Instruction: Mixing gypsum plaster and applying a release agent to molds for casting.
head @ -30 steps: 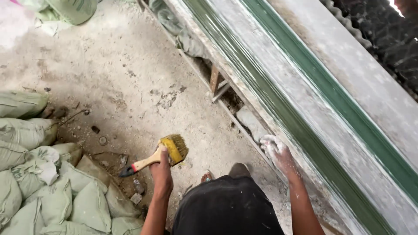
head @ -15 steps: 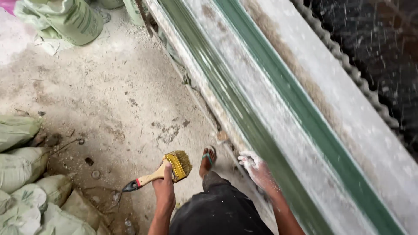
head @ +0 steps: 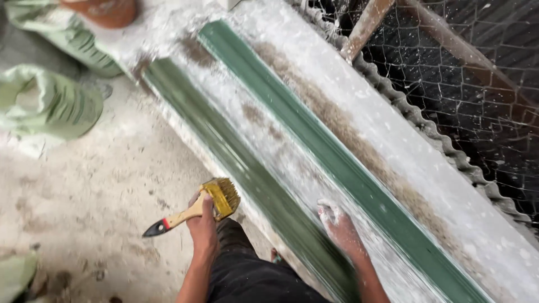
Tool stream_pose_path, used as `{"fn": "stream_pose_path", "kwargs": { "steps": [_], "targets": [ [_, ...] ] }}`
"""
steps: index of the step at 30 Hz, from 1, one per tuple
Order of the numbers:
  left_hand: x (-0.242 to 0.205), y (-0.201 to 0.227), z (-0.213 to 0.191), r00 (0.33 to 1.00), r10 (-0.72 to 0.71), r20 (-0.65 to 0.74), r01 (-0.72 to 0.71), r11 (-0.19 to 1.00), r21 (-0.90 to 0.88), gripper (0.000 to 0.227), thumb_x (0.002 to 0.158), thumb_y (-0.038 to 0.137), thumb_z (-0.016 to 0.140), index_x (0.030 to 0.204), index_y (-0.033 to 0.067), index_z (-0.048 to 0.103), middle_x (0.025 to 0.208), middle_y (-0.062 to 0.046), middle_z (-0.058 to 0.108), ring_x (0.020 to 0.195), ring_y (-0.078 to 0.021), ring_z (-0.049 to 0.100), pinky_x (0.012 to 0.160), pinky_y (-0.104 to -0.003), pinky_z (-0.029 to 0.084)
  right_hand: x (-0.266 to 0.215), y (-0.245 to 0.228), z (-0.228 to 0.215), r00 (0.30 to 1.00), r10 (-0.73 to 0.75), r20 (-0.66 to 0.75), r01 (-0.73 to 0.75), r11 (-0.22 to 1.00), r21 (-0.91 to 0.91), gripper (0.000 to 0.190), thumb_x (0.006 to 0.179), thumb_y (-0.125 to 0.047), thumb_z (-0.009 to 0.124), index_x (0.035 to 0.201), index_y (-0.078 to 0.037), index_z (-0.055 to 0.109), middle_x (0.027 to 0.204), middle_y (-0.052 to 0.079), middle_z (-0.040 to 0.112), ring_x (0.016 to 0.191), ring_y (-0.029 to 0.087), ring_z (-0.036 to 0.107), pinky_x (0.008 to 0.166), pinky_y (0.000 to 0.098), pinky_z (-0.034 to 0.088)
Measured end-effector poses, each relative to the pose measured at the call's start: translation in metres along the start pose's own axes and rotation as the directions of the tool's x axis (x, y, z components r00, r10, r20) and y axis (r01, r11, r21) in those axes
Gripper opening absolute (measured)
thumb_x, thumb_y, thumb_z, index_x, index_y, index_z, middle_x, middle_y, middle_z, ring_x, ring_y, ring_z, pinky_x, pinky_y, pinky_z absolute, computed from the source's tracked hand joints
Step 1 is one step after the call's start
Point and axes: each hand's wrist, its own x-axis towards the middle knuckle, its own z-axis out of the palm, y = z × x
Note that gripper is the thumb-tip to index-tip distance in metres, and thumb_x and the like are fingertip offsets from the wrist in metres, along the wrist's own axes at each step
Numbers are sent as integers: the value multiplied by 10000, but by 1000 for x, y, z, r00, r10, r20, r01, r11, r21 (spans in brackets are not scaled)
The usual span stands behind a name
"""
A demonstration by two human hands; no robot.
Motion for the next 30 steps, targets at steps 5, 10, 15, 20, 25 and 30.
{"fn": "stream_pose_path", "kwargs": {
  "steps": [5,10,15,20,25,30],
  "targets": [
    [189,47,106,900,84,428,-229,926,299,577,948,324,705,1388,-17,556,1250,-92,662,1125,-166,636,949,-318,535,74,4,73,950,134,-281,-202,952,-230,379,954,-333,614,1260,-123,692,1249,214,664,1180,362,629,1028,450,478],
    [350,77,233,296,111,949,-670,732,123,450,946,296,770,1353,130,673,1280,-77,731,1157,-192,723,976,-341,587,116,-23,131,601,536,-593,-752,631,-192,613,899,-493,595,1341,-69,620,1328,275,617,1206,461,586,1072,538,457],
    [487,118,282,-280,-82,956,-909,342,-237,508,893,220,782,1382,244,644,1298,-44,735,996,-254,698,928,-402,467,139,-43,144,635,418,-650,-771,401,-496,717,947,-622,611,1223,40,616,1238,290,630,1197,444,598,1042,536,480],
    [599,154,267,-449,-103,887,-887,173,-429,450,866,252,702,1311,257,634,1320,-33,719,1070,-245,706,950,-417,434,141,-60,137,341,630,-698,-896,442,-40,958,724,-611,799,1314,88,514,1187,305,574,1091,445,611,908,539,525],
    [636,215,274,-234,-337,912,-969,1,-248,528,881,294,716,1399,292,613,1248,-36,732,971,-271,690,950,-397,453,134,-8,147,261,626,-735,-893,446,63,894,785,-477,793,1438,49,482,1323,260,601,1208,439,625,1010,519,524],
    [659,243,288,-250,-471,846,-958,-4,-286,549,877,343,686,1419,351,605,1237,-27,738,915,-276,726,853,-414,526,110,39,134,286,570,-770,-920,387,-55,984,775,-596,799,1459,4,427,1464,321,423,1371,496,428,1098,588,423]
  ]
}}
